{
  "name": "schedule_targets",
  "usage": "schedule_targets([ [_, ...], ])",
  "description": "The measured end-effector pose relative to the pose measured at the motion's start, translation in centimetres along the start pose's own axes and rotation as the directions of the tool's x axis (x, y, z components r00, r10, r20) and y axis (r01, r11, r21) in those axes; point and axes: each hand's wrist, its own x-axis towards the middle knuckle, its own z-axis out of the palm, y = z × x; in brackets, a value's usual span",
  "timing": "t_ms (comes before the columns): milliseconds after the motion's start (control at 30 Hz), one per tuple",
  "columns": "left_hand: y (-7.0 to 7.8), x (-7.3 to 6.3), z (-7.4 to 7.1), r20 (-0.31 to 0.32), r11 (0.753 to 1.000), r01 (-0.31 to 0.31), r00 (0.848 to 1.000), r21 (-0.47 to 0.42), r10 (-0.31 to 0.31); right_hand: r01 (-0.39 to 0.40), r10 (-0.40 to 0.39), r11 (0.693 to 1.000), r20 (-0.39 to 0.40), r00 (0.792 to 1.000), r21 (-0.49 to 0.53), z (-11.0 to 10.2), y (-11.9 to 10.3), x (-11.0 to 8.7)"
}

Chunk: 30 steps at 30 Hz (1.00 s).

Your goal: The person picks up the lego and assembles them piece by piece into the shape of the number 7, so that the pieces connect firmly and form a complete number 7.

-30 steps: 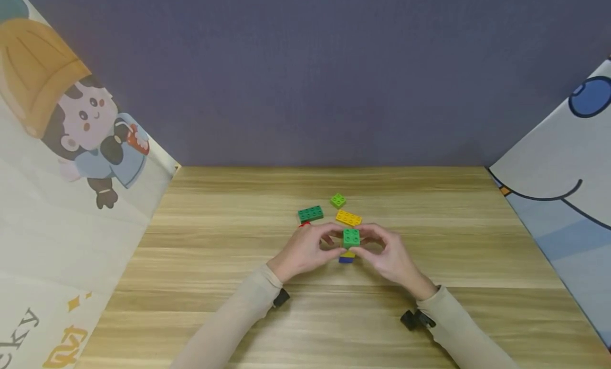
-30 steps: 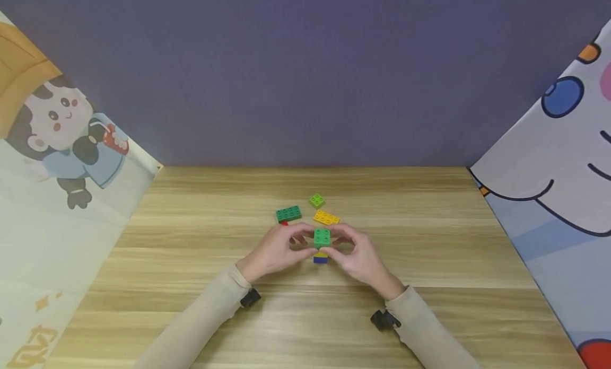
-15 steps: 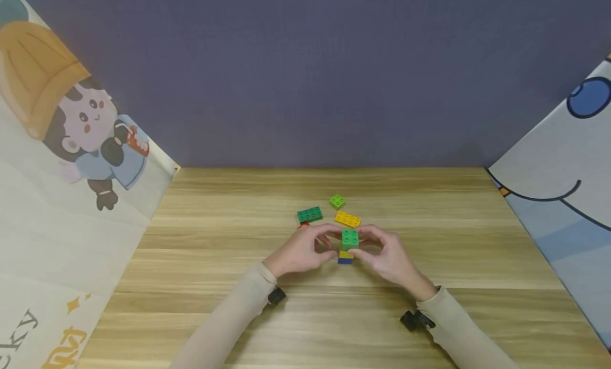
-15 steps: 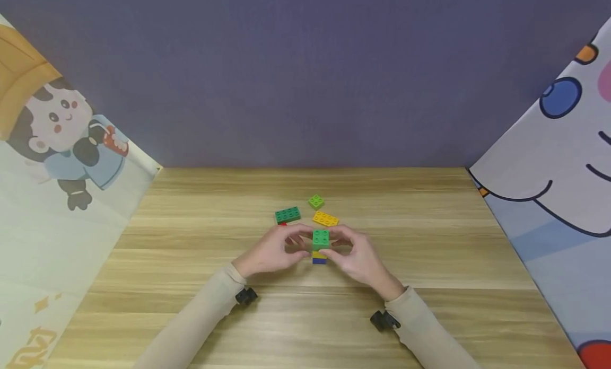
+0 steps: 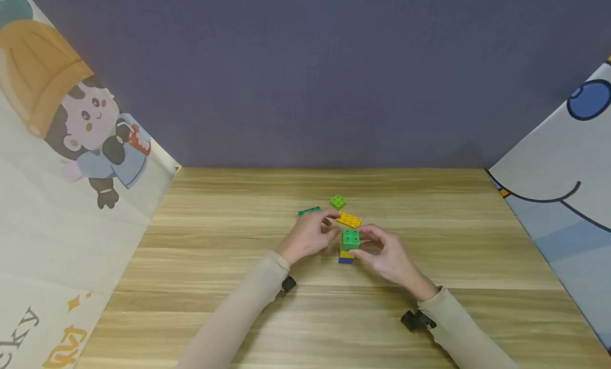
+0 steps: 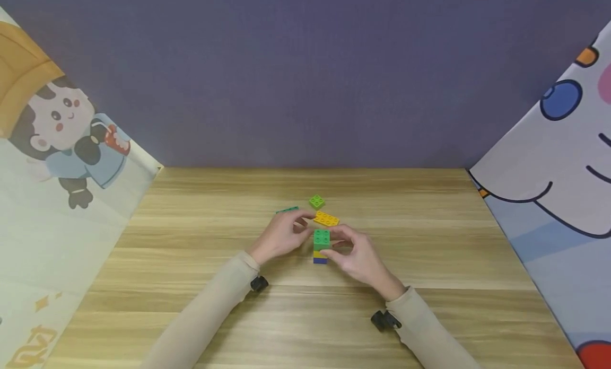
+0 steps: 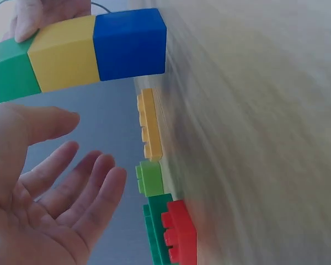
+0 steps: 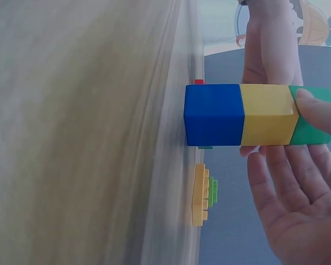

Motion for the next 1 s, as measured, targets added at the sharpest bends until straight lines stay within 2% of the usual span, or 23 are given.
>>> schedule_targets([
  [333,-0.4,1.4,0.7,-0.032,0.998,0.018,0.999,0.061,-0.017,-0.013,0.013,1.0,0.006,1.0,0.014,0.1,0.1,0.0],
  [733,-0.5,3.4,1.8,-0.005,0.993,0.038,0.999,0.116,-0.037,-0.035,0.035,0.999,0.01,0.999,-0.001,0.0,-0.3,-0.1],
  [1000,-0.3,4.2,2.4,-0.01,0.979,0.039,0.999,0.202,-0.037,-0.034,0.034,0.999,0.003,0.999,0.004,-0.1,-0.2,-0.2],
])
